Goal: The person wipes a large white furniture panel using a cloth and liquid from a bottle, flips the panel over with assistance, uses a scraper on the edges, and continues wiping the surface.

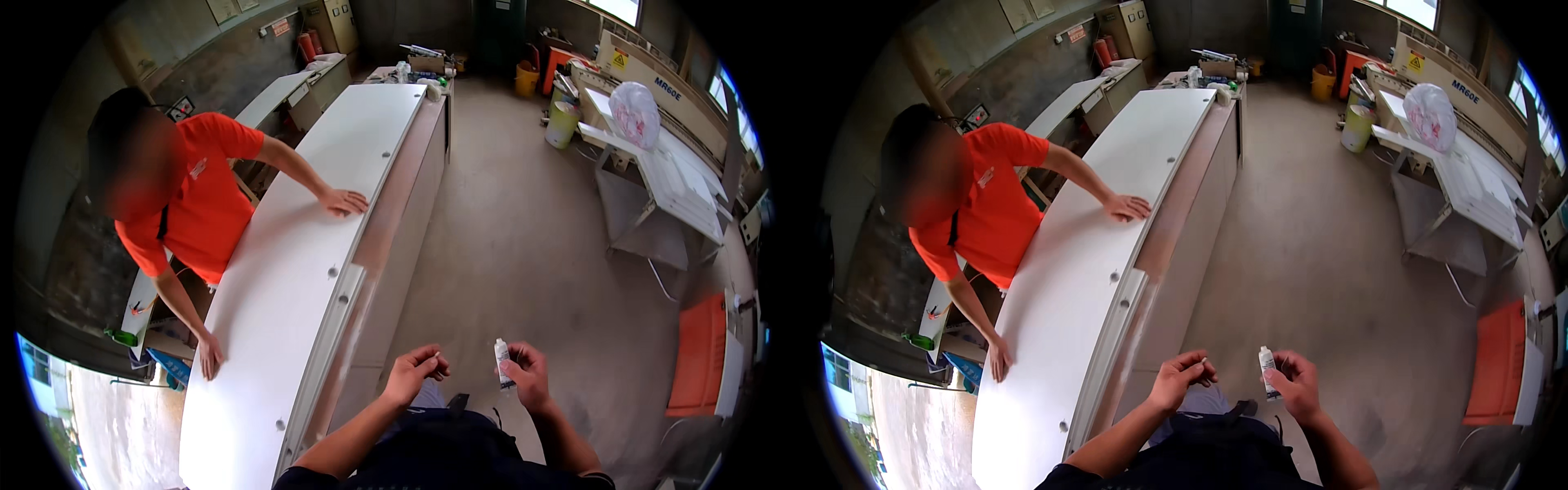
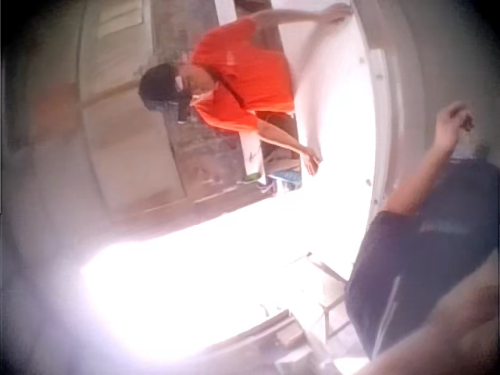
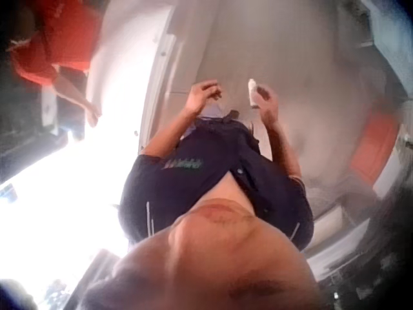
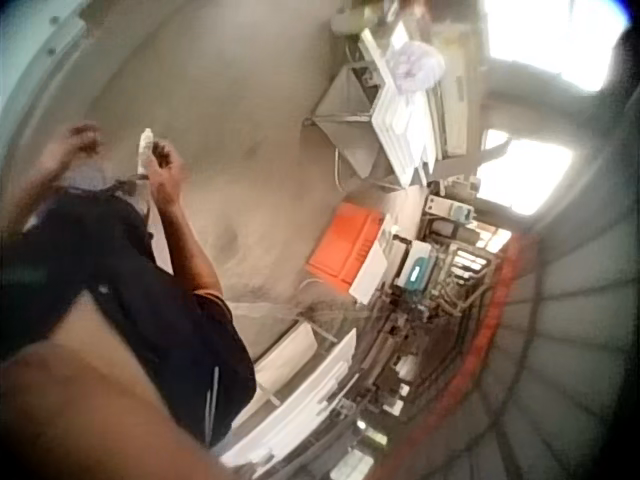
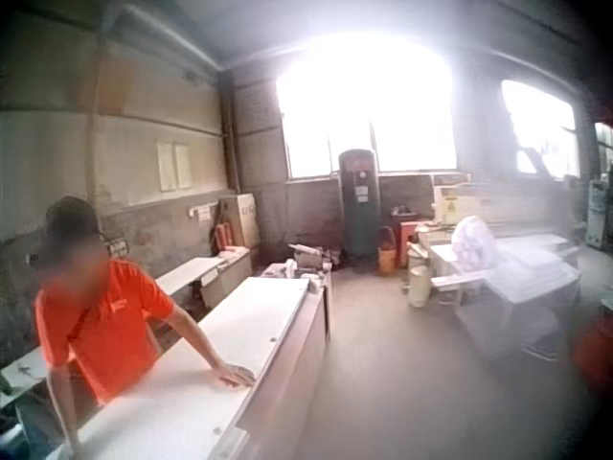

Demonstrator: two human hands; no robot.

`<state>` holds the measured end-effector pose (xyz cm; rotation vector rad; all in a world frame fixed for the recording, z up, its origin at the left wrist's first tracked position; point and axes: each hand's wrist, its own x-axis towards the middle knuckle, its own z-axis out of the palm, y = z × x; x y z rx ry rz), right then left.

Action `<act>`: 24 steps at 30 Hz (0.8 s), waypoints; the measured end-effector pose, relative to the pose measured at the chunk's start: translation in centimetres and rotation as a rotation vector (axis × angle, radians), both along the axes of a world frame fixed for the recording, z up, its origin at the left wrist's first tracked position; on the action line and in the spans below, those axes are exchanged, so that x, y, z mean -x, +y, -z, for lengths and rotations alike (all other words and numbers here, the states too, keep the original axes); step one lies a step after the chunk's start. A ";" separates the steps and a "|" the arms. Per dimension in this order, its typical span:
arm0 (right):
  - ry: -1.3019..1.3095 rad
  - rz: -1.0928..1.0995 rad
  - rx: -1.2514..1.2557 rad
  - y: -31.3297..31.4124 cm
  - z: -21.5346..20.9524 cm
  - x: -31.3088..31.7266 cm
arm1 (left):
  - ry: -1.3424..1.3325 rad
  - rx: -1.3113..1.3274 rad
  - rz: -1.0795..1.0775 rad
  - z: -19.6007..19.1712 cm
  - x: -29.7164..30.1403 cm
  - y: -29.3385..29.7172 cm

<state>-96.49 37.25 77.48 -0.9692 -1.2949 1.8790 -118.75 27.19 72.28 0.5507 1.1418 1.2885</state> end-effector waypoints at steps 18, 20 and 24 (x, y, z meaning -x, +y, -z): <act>-0.174 -0.210 -0.321 43.1 -5.1 18.3 | -0.571 -0.237 -0.117 -6.1 13.2 47.2; -0.165 -0.227 -0.327 47.6 -5.1 19.8 | -0.523 -0.208 -0.138 -6.4 14.0 51.0; -0.193 -0.287 -0.469 57.6 -3.9 23.2 | -0.298 -0.235 -0.233 -5.0 16.6 59.1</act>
